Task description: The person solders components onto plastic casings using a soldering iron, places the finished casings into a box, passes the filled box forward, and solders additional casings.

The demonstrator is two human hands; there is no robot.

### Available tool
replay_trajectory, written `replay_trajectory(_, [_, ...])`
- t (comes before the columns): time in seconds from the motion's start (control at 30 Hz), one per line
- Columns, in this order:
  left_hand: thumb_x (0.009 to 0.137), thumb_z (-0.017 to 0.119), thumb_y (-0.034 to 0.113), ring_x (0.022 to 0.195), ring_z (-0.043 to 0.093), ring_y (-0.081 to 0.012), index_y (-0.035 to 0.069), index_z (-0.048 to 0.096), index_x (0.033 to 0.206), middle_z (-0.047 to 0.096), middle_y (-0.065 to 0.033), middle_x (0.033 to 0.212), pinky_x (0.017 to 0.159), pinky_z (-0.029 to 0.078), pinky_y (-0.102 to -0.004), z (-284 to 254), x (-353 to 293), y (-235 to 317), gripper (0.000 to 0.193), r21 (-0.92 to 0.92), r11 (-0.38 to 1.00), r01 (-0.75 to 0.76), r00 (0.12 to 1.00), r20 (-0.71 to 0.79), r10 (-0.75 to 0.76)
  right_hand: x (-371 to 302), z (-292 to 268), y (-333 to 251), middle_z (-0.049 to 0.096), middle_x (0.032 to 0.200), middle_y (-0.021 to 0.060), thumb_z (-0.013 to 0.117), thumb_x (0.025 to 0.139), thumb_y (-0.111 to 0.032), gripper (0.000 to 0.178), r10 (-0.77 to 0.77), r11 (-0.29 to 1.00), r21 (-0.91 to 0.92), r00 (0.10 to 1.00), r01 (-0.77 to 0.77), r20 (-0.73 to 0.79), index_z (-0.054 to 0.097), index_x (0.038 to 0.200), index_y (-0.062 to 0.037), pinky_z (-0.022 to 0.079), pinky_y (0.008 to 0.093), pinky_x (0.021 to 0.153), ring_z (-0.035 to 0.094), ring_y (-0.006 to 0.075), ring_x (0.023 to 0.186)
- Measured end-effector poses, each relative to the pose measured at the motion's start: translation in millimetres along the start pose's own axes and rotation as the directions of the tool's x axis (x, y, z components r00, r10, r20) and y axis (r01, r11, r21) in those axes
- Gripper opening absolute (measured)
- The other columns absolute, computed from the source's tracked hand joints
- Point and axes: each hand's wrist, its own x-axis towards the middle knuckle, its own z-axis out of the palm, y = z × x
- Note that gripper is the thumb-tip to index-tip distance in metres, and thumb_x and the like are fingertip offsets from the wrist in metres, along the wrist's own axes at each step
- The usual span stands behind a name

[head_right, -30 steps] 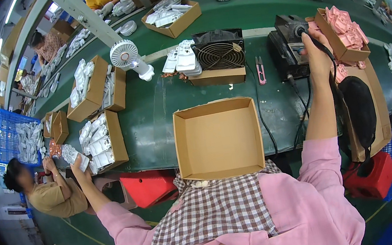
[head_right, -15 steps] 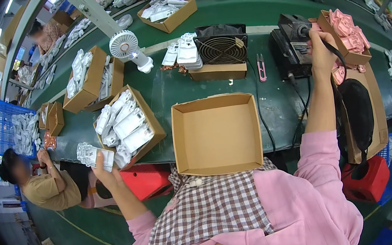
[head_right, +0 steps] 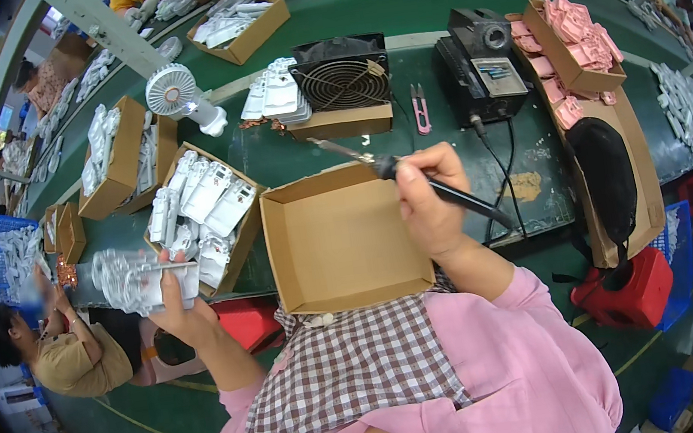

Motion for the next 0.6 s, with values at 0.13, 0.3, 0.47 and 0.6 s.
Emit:
replay_trajectory(0.13, [0.07,0.063,-0.001,0.096,0.061,-0.0284,-0.003,0.037,0.127,0.055,-0.0181,0.111,0.073,0.055,-0.0366,29,7,-7,0.063,-0.064,0.92,0.388,0.865,0.372,-0.339,-5,4,4,0.054,0.07,0.006,0.056,0.087,-0.003,0.013,-0.01,0.996,0.092,0.997,0.004,0.074,0.044,0.092,-0.0038,0.037,0.0182,0.044,0.044,0.0052,0.047])
replay_trajectory(0.3, [0.067,0.066,-0.009,0.094,0.059,-0.0189,0.001,0.037,0.126,0.057,-0.0112,0.107,0.083,0.049,-0.0314,82,-14,-46,0.066,-0.075,0.716,0.694,0.65,0.493,-0.579,-11,3,12,0.055,0.072,0.0058,0.06,0.085,-0.002,0.016,-0.084,0.983,0.17,0.994,0.071,0.066,0.044,0.088,-0.0047,0.038,0.018,0.046,0.045,0.0054,0.052])
replay_trajectory(0.47, [0.069,0.068,-0.005,0.095,0.058,-0.0164,0.001,0.036,0.125,0.056,-0.0095,0.107,0.083,0.049,-0.0297,91,-22,-69,0.064,-0.026,0.797,0.603,0.717,0.457,-0.527,-15,-2,13,0.053,0.072,0.0045,0.06,0.085,-0.001,0.018,-0.133,0.991,0.029,0.984,0.13,0.117,0.042,0.085,-0.0054,0.038,0.0197,0.054,0.044,0.0057,0.058])
replay_trajectory(0.6, [0.07,0.07,-0.001,0.094,0.058,-0.0155,0.001,0.037,0.125,0.056,-0.0093,0.106,0.082,0.049,-0.0292,95,-22,-73,0.064,0.033,0.825,0.564,0.724,0.46,-0.514,-12,0,19,0.053,0.072,0.0033,0.061,0.085,-0.002,0.018,-0.158,0.976,-0.115,0.968,0.183,0.197,0.043,0.085,-0.0053,0.037,0.022,0.055,0.043,0.0058,0.06])
